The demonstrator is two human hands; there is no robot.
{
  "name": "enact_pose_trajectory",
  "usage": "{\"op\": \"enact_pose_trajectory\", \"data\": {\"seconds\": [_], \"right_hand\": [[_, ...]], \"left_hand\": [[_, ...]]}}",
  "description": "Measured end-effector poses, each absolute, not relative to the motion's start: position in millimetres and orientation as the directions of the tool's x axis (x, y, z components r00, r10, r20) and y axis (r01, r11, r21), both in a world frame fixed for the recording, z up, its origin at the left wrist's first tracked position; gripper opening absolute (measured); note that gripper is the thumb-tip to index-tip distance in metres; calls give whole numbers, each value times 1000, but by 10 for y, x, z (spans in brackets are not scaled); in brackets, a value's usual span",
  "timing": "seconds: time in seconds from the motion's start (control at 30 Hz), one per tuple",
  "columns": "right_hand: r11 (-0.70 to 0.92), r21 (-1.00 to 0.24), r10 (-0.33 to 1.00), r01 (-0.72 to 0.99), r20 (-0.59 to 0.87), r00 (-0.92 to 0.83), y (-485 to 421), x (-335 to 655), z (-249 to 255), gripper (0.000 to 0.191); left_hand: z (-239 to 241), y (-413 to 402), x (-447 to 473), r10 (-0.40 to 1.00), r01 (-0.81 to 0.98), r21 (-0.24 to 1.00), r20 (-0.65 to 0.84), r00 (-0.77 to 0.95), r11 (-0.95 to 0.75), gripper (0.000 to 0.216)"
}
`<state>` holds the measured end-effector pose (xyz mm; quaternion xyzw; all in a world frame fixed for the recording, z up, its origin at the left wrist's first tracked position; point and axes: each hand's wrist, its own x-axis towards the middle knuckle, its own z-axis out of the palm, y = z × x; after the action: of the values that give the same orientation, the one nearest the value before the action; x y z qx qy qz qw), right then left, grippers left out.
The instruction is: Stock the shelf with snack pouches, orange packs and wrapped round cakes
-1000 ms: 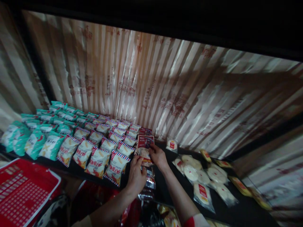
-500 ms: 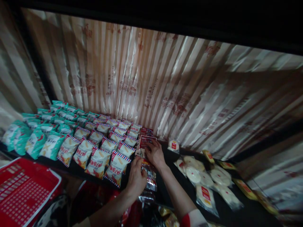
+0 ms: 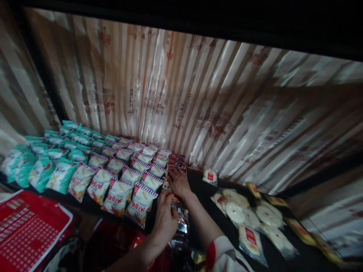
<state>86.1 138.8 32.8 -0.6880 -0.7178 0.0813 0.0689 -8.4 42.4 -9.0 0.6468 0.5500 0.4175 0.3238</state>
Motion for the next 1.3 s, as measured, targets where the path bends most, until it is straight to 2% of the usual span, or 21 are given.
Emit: {"op": "enact_pose_trajectory", "data": {"seconds": [0.23,0.67,0.83,1.03,1.3], "right_hand": [[107,-202,994,974,8,-108,1400,886,336,40],[172,-298,980,939,150,-132,1449,919,228,34],[185,-334,961,924,258,-99,1429,950,188,33],[150,-369,951,917,309,-32,1321,994,201,36],[212,-539,868,815,487,95,830,980,261,35]], "left_hand": [[-62,403,-70,983,494,851,176,54,-180,50],[-108,369,-64,979,532,824,195,58,-196,48],[-126,358,-80,972,560,797,220,81,-227,50],[-136,303,-99,958,573,772,266,102,-275,48],[-48,97,-302,897,515,740,410,166,-433,42]]}}
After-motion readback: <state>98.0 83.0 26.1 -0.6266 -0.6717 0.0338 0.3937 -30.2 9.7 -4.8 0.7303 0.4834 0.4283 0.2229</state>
